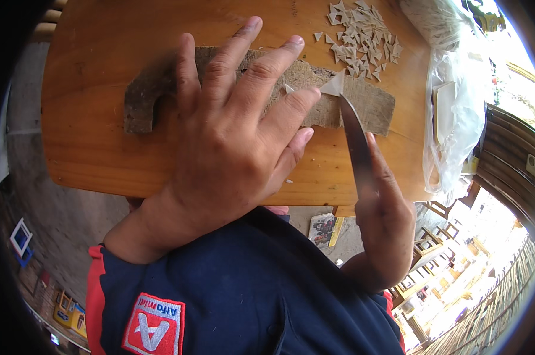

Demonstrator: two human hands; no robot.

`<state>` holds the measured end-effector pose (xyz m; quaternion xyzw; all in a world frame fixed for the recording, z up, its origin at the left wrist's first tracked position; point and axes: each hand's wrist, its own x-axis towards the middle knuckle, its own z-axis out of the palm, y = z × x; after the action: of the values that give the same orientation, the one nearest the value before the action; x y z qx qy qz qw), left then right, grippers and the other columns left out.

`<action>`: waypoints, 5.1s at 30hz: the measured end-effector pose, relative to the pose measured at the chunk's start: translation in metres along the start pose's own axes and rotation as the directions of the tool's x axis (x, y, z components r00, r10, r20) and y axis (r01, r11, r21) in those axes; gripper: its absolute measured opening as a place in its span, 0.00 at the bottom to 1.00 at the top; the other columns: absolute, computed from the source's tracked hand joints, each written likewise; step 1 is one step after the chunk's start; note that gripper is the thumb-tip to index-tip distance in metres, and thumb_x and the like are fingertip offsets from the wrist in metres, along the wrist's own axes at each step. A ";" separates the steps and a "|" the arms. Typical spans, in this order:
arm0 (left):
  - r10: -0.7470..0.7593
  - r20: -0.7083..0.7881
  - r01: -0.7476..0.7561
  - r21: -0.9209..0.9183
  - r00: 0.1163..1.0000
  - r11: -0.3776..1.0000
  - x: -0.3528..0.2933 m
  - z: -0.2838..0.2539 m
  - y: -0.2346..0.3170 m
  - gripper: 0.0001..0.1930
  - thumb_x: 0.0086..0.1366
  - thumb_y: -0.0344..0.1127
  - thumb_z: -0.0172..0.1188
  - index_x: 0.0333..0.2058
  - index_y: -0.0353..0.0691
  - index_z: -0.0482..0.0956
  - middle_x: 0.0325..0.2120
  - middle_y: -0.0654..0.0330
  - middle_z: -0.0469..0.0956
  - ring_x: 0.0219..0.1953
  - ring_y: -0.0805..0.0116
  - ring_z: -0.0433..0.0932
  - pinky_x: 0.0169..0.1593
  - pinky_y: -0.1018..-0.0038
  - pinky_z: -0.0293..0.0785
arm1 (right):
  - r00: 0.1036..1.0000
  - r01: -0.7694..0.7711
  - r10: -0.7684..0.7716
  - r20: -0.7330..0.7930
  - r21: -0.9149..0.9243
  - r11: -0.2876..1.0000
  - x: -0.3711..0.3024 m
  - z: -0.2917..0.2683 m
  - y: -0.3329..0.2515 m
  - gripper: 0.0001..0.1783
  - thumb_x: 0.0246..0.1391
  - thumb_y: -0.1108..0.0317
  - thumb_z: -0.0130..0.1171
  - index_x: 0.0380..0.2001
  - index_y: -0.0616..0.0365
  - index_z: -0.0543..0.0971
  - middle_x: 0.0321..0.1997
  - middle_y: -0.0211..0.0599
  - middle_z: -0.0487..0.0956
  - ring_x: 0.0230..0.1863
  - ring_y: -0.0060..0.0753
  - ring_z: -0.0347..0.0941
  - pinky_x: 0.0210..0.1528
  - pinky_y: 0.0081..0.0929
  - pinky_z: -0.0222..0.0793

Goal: The person uses a knife to cut small triangular pieces from a flat sheet of material on a wooden table. The person holds the sheet with the left hand and slices off pieces with the right hand, accumulating a pile of cut triangles on the table.

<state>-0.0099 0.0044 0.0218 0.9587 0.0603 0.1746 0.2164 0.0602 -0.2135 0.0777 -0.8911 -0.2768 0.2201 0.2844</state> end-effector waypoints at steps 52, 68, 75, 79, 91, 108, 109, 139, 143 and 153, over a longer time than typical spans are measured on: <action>0.002 0.100 -0.007 0.050 0.995 0.999 0.010 0.001 0.014 0.21 0.65 0.54 0.62 0.52 0.51 0.84 0.68 0.50 0.67 0.72 0.40 0.56 0.69 0.31 0.44 | 0.999 -0.042 0.044 0.022 -0.091 0.995 0.006 -0.019 -0.006 0.32 0.57 0.88 0.46 0.65 0.64 0.73 0.63 0.48 0.79 0.64 0.34 0.75 0.64 0.27 0.66; 0.417 -0.161 -0.346 0.340 0.895 0.874 0.002 0.042 -0.035 0.21 0.59 0.49 0.67 0.51 0.54 0.86 0.68 0.50 0.66 0.72 0.41 0.57 0.69 0.32 0.47 | 0.988 0.155 -0.139 0.070 -0.335 0.930 0.035 -0.026 0.013 0.29 0.58 0.88 0.51 0.61 0.59 0.78 0.50 0.49 0.86 0.47 0.36 0.85 0.50 0.28 0.75; 0.127 0.023 -0.129 0.165 0.992 0.978 0.007 0.011 0.001 0.21 0.59 0.47 0.67 0.51 0.54 0.86 0.68 0.49 0.65 0.72 0.40 0.57 0.68 0.32 0.48 | 0.977 0.212 -0.182 0.111 -0.421 0.882 0.042 -0.036 0.015 0.29 0.56 0.87 0.54 0.61 0.56 0.79 0.44 0.50 0.86 0.39 0.41 0.85 0.44 0.28 0.76; 0.138 -0.010 -0.136 0.121 0.990 0.983 0.005 0.015 -0.004 0.21 0.59 0.46 0.67 0.51 0.54 0.86 0.68 0.48 0.65 0.72 0.39 0.57 0.67 0.31 0.50 | 0.975 0.211 -0.216 0.043 -0.465 0.860 0.039 -0.029 0.015 0.39 0.48 0.86 0.57 0.62 0.40 0.79 0.24 0.38 0.70 0.22 0.36 0.70 0.30 0.37 0.69; 0.008 0.083 -0.008 0.007 0.997 1.000 0.006 0.007 0.010 0.21 0.60 0.46 0.66 0.53 0.54 0.85 0.69 0.48 0.64 0.72 0.40 0.56 0.69 0.32 0.48 | 0.981 0.192 -0.156 0.118 -0.432 0.881 0.038 -0.032 0.006 0.35 0.54 0.86 0.53 0.64 0.47 0.77 0.34 0.47 0.79 0.29 0.40 0.79 0.35 0.33 0.73; -0.002 0.056 0.001 0.011 0.998 1.000 0.006 0.009 0.009 0.20 0.60 0.45 0.67 0.52 0.56 0.85 0.68 0.50 0.66 0.72 0.41 0.57 0.69 0.34 0.49 | 0.994 0.038 -0.011 0.110 -0.240 0.970 0.025 -0.041 0.010 0.30 0.57 0.84 0.52 0.63 0.55 0.77 0.39 0.48 0.84 0.33 0.32 0.80 0.42 0.26 0.73; 0.003 0.056 -0.004 0.015 0.998 1.000 0.006 0.010 0.009 0.20 0.60 0.46 0.67 0.52 0.57 0.85 0.68 0.50 0.66 0.72 0.41 0.57 0.70 0.34 0.49 | 0.997 0.062 -0.054 0.050 -0.193 0.979 0.023 -0.035 0.017 0.31 0.57 0.84 0.54 0.63 0.50 0.78 0.34 0.47 0.83 0.29 0.37 0.79 0.38 0.29 0.74; 0.014 0.064 -0.014 -0.005 0.998 1.000 0.008 0.007 0.008 0.19 0.60 0.43 0.68 0.50 0.52 0.84 0.68 0.49 0.66 0.72 0.40 0.57 0.70 0.36 0.50 | 0.995 0.009 0.007 0.100 -0.164 0.986 0.023 -0.027 -0.001 0.28 0.60 0.85 0.51 0.64 0.61 0.76 0.54 0.52 0.84 0.53 0.34 0.82 0.56 0.26 0.72; 0.008 0.062 -0.007 -0.011 0.998 1.000 0.007 0.006 0.008 0.17 0.59 0.40 0.68 0.49 0.51 0.85 0.68 0.48 0.66 0.72 0.39 0.57 0.69 0.36 0.51 | 0.995 0.045 -0.034 0.097 -0.113 0.993 0.027 -0.016 -0.003 0.27 0.61 0.86 0.50 0.63 0.65 0.75 0.55 0.52 0.83 0.56 0.36 0.81 0.59 0.27 0.71; 0.006 0.034 -0.005 -0.041 0.999 0.999 0.005 0.007 0.008 0.17 0.57 0.35 0.68 0.48 0.50 0.86 0.68 0.46 0.66 0.72 0.38 0.57 0.69 0.36 0.51 | 0.996 0.089 -0.082 0.040 -0.238 0.967 0.023 -0.003 -0.001 0.32 0.57 0.87 0.50 0.66 0.59 0.73 0.40 0.47 0.80 0.40 0.36 0.80 0.45 0.33 0.75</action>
<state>-0.0018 -0.0045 0.0205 0.9571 0.0503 0.1599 0.2365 0.0785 -0.1998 0.0751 -0.9027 -0.3437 0.1858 0.1800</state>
